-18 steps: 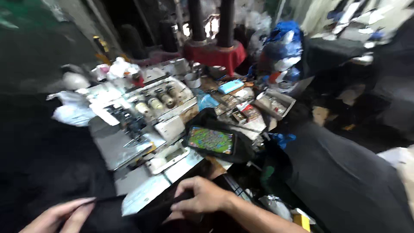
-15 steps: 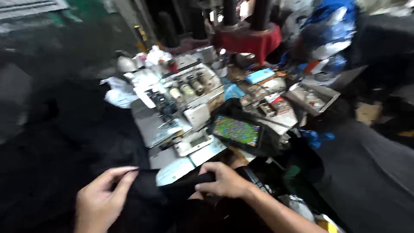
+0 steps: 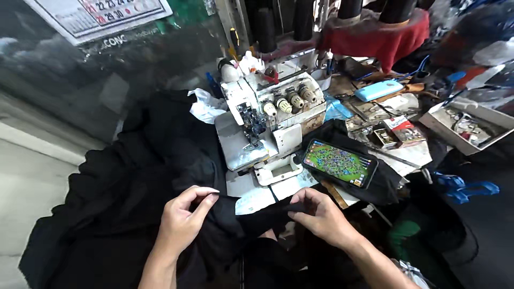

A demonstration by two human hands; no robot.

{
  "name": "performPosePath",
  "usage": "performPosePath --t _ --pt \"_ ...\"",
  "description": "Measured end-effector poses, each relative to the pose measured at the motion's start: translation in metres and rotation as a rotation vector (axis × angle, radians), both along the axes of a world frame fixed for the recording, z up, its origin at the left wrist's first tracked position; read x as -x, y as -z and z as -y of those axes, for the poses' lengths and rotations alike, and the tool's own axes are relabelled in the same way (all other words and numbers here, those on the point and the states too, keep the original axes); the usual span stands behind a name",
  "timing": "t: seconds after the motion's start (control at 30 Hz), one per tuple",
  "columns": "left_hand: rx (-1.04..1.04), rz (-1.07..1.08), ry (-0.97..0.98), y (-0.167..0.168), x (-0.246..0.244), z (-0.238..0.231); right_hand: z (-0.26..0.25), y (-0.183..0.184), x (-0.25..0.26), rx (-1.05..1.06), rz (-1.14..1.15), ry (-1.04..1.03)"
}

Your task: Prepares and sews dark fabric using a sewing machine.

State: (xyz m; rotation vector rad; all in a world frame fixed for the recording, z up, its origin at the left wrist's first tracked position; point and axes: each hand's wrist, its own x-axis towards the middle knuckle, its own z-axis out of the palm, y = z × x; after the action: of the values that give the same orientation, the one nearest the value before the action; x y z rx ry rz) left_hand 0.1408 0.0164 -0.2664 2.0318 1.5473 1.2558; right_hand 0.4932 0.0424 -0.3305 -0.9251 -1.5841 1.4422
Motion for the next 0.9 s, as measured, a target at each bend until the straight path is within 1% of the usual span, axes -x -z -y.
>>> performPosePath --t 0.07,0.13,0.2,0.23,0.3,0.33,0.37,0.43,0.5,0.7,0.9 --pt "-0.005 -0.094 0.08 -0.021 -0.004 0.004 0.0 -0.006 -0.002 -0.037 0.007 0.005" --pt "-0.01 -0.171 0.185 -0.049 -0.017 0.01 0.001 -0.01 -0.004 -0.073 0.033 0.031" --pt "0.012 -0.136 0.357 -0.069 -0.037 0.013 0.001 -0.01 -0.004 -0.111 0.071 0.068" --pt "0.038 -0.091 0.446 -0.072 -0.049 0.011 0.001 -0.009 -0.003 -0.136 0.085 0.086" --pt "0.103 0.031 0.556 -0.062 -0.079 0.002 0.002 -0.008 0.001 -0.177 0.063 0.108" --pt "0.133 0.078 0.553 -0.049 -0.095 -0.005 0.004 -0.008 0.002 -0.176 0.03 0.108" --pt "0.144 0.081 0.506 -0.034 -0.108 -0.012 0.005 -0.01 0.004 -0.175 -0.004 0.102" --pt "0.13 0.0 0.385 -0.003 -0.125 -0.023 0.008 -0.014 0.005 -0.193 -0.048 0.088" --pt "0.115 -0.054 0.328 0.011 -0.13 -0.026 0.011 -0.017 0.004 -0.214 -0.067 0.08" --pt "0.131 -0.084 0.263 0.008 -0.134 -0.017 0.013 -0.015 0.001 -0.241 -0.112 0.082" --pt "0.17 -0.114 0.227 0.004 -0.139 -0.014 0.015 -0.014 -0.003 -0.264 -0.098 0.119"
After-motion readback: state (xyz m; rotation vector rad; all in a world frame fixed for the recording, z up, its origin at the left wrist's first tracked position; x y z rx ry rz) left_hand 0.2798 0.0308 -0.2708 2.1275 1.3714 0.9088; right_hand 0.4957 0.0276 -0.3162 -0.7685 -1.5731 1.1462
